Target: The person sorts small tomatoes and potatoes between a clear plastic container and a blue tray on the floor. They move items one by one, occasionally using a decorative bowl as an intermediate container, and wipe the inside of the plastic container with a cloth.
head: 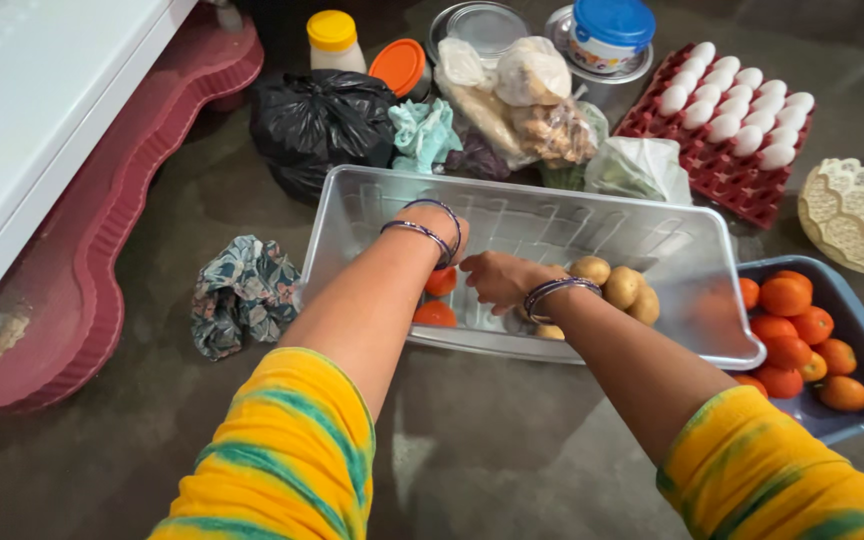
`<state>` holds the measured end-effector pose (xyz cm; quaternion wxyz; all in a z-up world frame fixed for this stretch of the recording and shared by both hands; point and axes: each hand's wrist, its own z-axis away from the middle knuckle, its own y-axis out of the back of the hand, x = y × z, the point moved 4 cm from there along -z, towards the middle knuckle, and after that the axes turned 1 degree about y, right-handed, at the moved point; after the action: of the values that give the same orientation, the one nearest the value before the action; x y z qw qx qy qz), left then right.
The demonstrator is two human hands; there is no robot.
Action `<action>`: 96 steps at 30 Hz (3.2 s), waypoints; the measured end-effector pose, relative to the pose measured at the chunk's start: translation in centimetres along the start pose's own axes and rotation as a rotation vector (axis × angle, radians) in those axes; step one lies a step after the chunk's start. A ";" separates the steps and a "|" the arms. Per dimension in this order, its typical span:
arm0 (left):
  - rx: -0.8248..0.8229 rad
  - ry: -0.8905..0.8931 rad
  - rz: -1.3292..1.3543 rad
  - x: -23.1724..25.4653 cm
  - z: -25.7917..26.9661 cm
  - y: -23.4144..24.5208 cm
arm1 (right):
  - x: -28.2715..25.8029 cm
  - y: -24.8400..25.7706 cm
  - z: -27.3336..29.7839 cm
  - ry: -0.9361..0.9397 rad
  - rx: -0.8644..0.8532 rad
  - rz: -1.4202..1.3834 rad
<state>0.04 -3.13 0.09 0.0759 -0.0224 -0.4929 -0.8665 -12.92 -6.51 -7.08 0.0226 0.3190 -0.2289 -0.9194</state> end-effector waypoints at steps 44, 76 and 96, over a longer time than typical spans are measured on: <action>0.168 -0.421 0.159 42.5 -5.8 3.2 | 32.0 17.8 31.0 -0.161 0.523 0.152; 0.182 -0.005 0.134 41.3 -11.3 -4.6 | 32.4 13.2 30.0 -0.090 0.695 0.608; 0.474 -0.371 0.188 35.6 0.5 8.9 | 18.4 16.4 32.9 0.088 1.038 0.401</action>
<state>-33.81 -11.08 11.98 0.0675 -0.2071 -0.6822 -0.6980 -48.87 -11.26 12.18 0.0466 0.2767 -0.7068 -0.6494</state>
